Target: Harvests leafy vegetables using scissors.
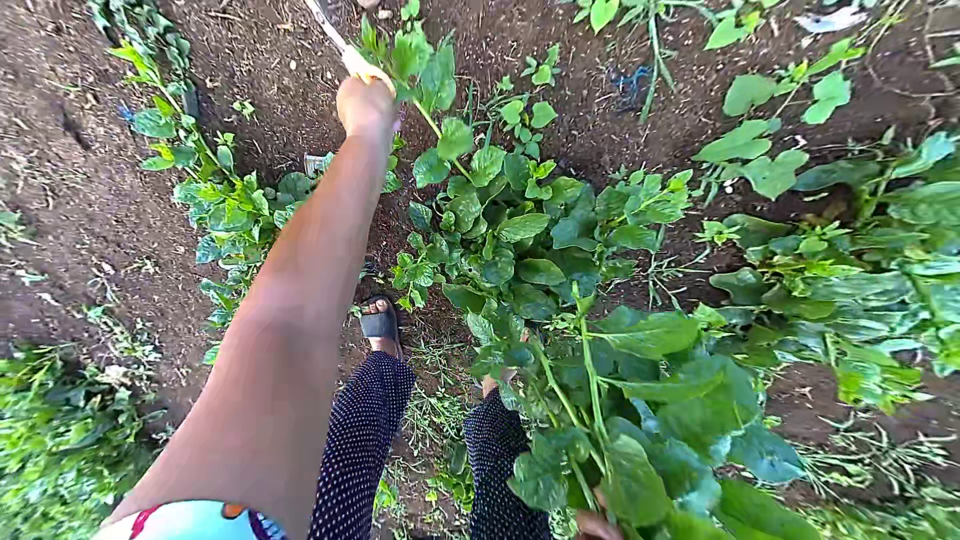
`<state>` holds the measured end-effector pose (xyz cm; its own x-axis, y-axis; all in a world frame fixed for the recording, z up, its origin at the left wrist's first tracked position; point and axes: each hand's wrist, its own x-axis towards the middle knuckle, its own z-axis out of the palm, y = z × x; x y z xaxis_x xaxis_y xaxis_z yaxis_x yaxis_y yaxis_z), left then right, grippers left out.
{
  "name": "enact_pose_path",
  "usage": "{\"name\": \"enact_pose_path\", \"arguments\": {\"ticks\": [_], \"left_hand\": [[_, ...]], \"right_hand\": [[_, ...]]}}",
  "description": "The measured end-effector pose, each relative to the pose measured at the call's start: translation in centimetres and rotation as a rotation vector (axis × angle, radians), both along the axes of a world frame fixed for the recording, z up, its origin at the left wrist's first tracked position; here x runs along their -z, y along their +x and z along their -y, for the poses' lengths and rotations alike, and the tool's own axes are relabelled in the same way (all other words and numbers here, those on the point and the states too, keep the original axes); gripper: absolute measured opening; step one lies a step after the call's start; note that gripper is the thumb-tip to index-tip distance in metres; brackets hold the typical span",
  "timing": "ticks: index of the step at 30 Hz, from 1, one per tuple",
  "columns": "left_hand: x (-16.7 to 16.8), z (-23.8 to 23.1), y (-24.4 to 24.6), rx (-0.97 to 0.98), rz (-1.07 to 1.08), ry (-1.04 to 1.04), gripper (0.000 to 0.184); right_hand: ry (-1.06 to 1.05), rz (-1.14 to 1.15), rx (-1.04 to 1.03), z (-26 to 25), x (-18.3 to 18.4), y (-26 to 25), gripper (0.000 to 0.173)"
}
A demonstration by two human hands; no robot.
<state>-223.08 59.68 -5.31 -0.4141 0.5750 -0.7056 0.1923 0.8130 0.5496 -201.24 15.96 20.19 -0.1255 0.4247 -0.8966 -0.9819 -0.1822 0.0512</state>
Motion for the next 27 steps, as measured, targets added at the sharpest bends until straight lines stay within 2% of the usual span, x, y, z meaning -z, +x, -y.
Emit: {"name": "enact_pose_path", "arguments": {"ticks": [2, 4, 6, 8, 11, 13, 23, 27], "left_hand": [[-4.7, 3.3, 0.5, 0.022, 0.146, 0.102, 0.039], [-10.2, 8.8, 1.9, 0.216, 0.214, 0.171, 0.038], [-15.5, 15.9, 3.3, 0.442, 0.241, 0.172, 0.034], [-18.0, 22.5, 4.5, 0.616, 0.244, 0.188, 0.027], [-18.6, 30.2, 5.4, 0.814, 0.116, 0.418, 0.011], [-18.2, 32.5, 5.6, 0.861, 0.024, 0.533, 0.004], [-15.9, 35.2, 5.6, 1.100, -0.140, 0.696, 0.008], [-15.9, 36.3, 5.6, 1.168, -0.174, 0.699, 0.010]], "right_hand": [[-0.002, 0.056, -0.031, -0.2, 0.3, 0.5, 0.039], [-0.031, 0.189, -0.093, -0.7, 0.9, 0.4, 0.033], [-0.195, 0.346, -0.143, -2.2, 2.3, -0.6, 0.018], [-0.360, 0.454, -0.255, -4.6, 3.8, -1.6, 0.022], [-0.523, 0.543, -0.495, -7.6, 6.0, -2.3, 0.017], [-0.547, 0.558, -0.609, -8.8, 6.8, -2.4, 0.015], [-0.318, 0.239, -0.726, -8.5, 9.0, -1.5, 0.032], [-0.341, 0.199, -0.687, -7.3, 8.9, -2.4, 0.031]]}}
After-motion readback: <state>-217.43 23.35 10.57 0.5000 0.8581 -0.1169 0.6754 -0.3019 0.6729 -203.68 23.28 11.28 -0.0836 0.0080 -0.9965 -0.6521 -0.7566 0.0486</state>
